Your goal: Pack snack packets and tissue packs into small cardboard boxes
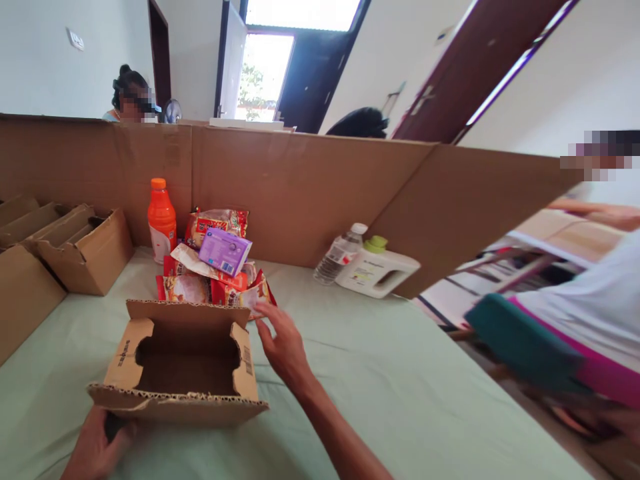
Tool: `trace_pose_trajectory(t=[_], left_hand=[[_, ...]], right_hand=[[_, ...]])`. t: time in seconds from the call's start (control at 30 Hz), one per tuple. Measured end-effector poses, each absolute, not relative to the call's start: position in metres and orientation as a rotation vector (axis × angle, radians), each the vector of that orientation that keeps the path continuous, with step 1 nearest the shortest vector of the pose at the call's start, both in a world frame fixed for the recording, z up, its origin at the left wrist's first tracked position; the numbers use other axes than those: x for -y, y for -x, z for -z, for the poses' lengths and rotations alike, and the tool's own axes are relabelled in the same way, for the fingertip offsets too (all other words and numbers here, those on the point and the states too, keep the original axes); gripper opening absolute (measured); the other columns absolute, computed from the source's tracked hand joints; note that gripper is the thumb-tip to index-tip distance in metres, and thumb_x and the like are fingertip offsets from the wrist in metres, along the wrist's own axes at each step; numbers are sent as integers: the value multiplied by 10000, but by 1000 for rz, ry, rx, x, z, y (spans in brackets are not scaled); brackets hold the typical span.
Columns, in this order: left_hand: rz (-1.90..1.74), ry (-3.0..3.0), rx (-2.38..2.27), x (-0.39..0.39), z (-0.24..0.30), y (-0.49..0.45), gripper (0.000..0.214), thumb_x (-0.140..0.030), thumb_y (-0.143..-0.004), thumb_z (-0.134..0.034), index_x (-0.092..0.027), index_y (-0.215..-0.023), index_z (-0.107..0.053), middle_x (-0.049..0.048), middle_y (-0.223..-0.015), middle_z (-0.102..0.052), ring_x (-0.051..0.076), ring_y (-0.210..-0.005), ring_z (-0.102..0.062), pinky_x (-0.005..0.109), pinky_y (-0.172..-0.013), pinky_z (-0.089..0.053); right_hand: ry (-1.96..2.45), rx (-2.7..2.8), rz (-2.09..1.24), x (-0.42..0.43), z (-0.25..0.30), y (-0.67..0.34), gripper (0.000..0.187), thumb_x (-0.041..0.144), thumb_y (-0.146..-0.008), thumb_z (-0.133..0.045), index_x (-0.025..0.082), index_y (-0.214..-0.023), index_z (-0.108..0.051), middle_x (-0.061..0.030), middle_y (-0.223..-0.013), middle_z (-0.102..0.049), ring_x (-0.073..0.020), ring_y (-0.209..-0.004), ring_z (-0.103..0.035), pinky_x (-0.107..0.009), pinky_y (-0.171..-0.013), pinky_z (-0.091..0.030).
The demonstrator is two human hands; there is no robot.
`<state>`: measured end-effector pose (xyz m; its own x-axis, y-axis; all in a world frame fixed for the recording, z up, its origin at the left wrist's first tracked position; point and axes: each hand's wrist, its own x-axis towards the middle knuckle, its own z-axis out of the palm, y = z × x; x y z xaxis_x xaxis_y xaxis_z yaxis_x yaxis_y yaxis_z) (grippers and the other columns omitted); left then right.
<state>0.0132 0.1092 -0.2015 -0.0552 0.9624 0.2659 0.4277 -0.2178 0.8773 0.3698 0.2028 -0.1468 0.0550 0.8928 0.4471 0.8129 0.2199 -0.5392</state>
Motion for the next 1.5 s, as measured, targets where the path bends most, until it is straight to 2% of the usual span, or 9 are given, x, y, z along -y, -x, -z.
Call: trace_pose_trajectory(t=[0.1,0.27,0.43,0.53,0.7,0.87,0.97,1.13,1.5], left_hand=[[-1247,-1675,-1465,-110,204,-9,570,-384,-820,-592,-225,-1363,-523,139,-1233,-683,379,-1195,-631,559,-1038,-511],[-1238,-1673,-1444,-112,211,-3,567,-366,-816,-597,-191,-1349,-516,153,-1199,-683,375,-1214,-620,553,-1065,-486],[-1234,-1662,-1479,-116,204,-3,524,-433,-829,-595,-170,-1279,-539,154,-1155,-678,365,-1182,-630,529,-1035,-503],[-1199,-1676,-1437,-122,196,-4,526,-434,-807,-620,-175,-1258,-540,140,-1155,-675,362,-1179,-629,513,-1014,-518],[-1174,-1670,-1404,-126,184,-4,530,-421,-781,-646,-178,-1236,-527,118,-1156,-662,332,-1146,-635,461,-982,-531],[-1184,-1638,-1383,-122,180,-6,532,-425,-773,-641,-164,-1219,-514,125,-1150,-660,321,-1114,-644,439,-958,-536],[-1193,-1631,-1420,-122,181,-7,551,-445,-769,-630,-165,-1231,-520,123,-1143,-662,327,-1094,-641,473,-964,-521],[-1239,-1609,-1431,-125,182,-7,530,-466,-753,-642,-176,-1184,-541,117,-1127,-674,331,-1099,-646,462,-958,-527],[-1247,-1539,-1385,-125,189,-7,585,-443,-741,-649,-176,-1249,-532,118,-1178,-674,328,-1134,-637,476,-987,-509]], right_hand=[[1621,1934,21,-253,131,-373,353,176,-852,-518,207,-1155,-697,-138,-1328,-656,-323,-1274,-518,-479,-999,-413],[1643,2085,33,-255,109,-378,198,123,-831,-530,221,-771,-691,-114,-910,-746,-295,-1078,-569,-445,-1007,-332],[1827,2050,-50,-179,95,-414,180,135,-809,-524,202,-790,-690,-126,-905,-727,-299,-1002,-582,-477,-988,-315],[1913,2014,-281,-146,98,-433,127,207,-770,-603,221,-839,-708,-91,-955,-737,-277,-980,-619,-411,-913,-398],[1932,1849,-698,-130,113,-452,494,371,-725,-700,234,-1199,-686,-72,-1061,-756,-239,-847,-683,-322,-736,-502],[1860,1685,-963,-133,115,-460,574,655,-888,-420,170,-994,-707,-73,-852,-744,-206,-678,-668,-299,-602,-511],[1846,1639,-1102,-142,116,-459,594,739,-808,-486,174,-777,-666,-45,-685,-689,-190,-602,-630,-284,-549,-484],[1888,1590,-1237,-157,119,-457,492,665,-634,-721,186,-619,-609,-5,-518,-588,-156,-492,-555,-252,-462,-391],[1937,1600,-1085,-145,122,-451,278,442,-626,-674,194,-608,-550,25,-525,-573,-126,-504,-510,-240,-487,-372]])
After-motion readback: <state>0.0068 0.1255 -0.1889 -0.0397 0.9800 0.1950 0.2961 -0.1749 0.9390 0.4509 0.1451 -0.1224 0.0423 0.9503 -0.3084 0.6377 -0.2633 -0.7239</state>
